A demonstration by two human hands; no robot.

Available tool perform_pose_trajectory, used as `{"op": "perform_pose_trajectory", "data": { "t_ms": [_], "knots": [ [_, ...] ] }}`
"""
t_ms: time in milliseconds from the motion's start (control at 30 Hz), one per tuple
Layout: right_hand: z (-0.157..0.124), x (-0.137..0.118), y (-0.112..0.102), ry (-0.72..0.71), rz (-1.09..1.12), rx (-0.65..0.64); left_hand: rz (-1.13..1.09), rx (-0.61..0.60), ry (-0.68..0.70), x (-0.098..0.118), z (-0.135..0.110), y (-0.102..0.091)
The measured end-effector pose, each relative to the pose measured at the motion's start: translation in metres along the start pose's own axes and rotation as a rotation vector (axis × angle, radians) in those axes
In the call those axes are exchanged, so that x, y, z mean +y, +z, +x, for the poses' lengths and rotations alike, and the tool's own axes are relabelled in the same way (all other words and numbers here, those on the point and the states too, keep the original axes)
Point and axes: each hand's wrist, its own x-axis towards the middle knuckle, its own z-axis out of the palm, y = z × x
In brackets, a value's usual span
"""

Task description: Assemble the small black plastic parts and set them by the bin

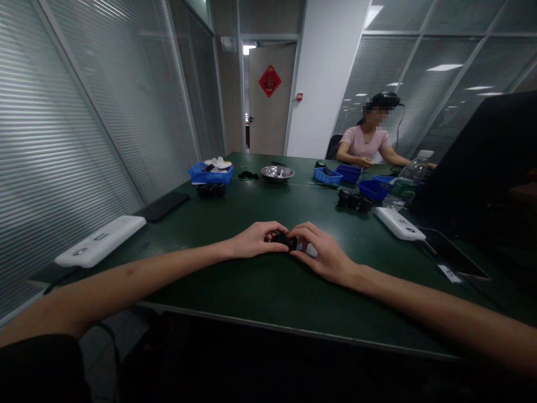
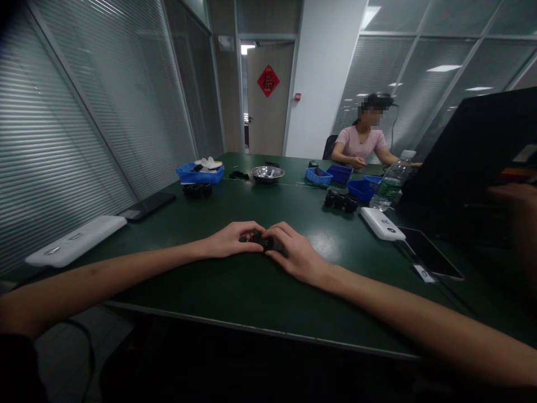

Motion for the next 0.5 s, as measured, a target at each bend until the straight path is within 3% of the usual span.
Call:
{"op": "perform_pose_trajectory", "data": {
  "t_ms": [500],
  "knots": [
    [0.0007, 0.0008, 0.0025, -0.024, -0.005, 0.016, -0.006, 0.01, -0.002, -0.001, 0.0004, 0.0009]
  ]
}}
